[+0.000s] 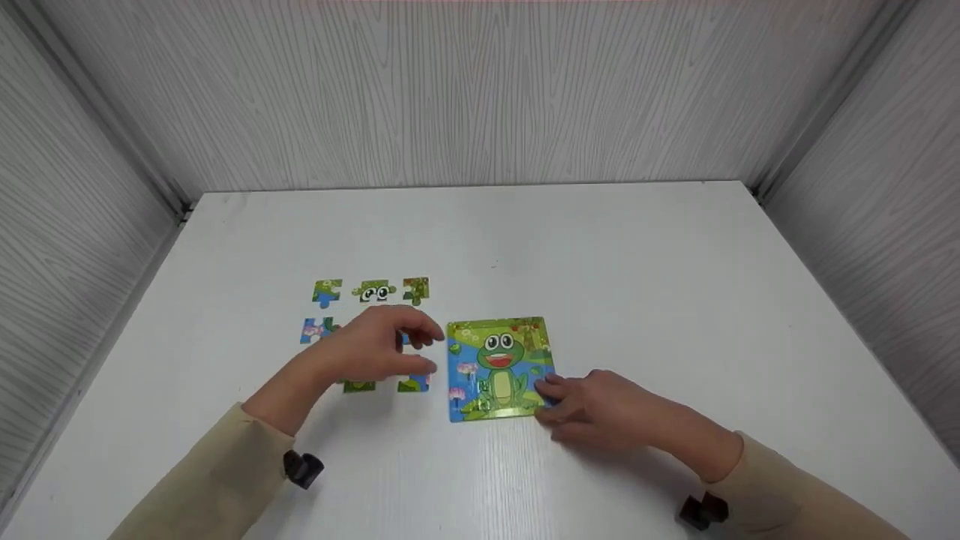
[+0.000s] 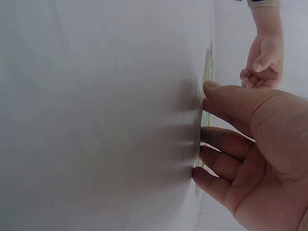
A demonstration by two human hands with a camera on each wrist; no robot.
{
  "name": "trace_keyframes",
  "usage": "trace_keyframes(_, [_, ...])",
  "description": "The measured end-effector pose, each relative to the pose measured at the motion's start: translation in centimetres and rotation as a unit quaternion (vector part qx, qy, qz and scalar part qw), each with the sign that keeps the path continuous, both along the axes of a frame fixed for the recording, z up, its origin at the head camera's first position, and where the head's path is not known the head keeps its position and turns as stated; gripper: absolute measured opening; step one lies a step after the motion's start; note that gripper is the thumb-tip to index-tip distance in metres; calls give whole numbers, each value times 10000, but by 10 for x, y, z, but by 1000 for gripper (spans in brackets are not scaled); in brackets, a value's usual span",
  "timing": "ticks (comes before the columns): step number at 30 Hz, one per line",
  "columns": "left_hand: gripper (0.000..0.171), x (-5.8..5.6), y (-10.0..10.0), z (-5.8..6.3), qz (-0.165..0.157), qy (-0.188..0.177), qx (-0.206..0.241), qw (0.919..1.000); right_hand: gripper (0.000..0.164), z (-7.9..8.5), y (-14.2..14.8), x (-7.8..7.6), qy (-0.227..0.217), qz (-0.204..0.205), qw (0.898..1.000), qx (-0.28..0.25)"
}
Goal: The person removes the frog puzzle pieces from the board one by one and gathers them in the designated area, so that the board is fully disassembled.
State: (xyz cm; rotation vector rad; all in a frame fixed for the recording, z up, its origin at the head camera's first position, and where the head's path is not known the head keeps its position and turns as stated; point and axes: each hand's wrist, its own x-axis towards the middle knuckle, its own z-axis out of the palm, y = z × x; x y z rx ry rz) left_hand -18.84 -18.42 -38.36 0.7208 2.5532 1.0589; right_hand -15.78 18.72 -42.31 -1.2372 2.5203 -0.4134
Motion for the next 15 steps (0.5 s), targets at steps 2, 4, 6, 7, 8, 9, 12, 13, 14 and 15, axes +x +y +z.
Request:
trace_keyframes(2, [36, -1, 13, -2, -104, -89, 14, 9999, 32, 0, -1, 0, 5, 2, 10000, 11])
trace_keyframes(4, [36, -2, 24, -6, -173, -205, 44, 9996, 32, 0, -1, 0, 7, 22, 10000, 17])
trace_keyframes(6, [37, -3, 34, -11, -229, -292, 40, 9993, 32, -1, -2, -1, -2, 32, 10000, 1])
trace_keyframes(7, [38, -4, 37, -13, -250, -300, 5, 9992, 32, -1, -3, -1, -9, 36, 10000, -6])
trace_keyframes(8, [38, -5, 40, -17, -276, -315, -5, 9991, 32, -1, -3, -2, -1, 51, 10000, -10])
trace_keyframes(9, [39, -5, 42, -20, -298, -305, -39, 9991, 32, -2, -3, -2, 9, 71, 10000, -24])
trace_keyframes(12, [44, -6, 46, -27, -398, -235, -201, 9987, 32, -3, -4, -3, 79, 141, 9999, -56])
trace_keyframes(13, [46, -6, 46, -29, -447, -189, -288, 9984, 31, -3, -4, -4, 101, 162, 9998, -63])
trace_keyframes(14, [47, -6, 46, -31, -501, -146, -372, 9979, 31, -4, -4, -4, 120, 180, 9997, -70])
trace_keyframes(15, [49, -6, 47, -33, -559, -99, -457, 9973, 31, -4, -4, -4, 125, 193, 9997, -82])
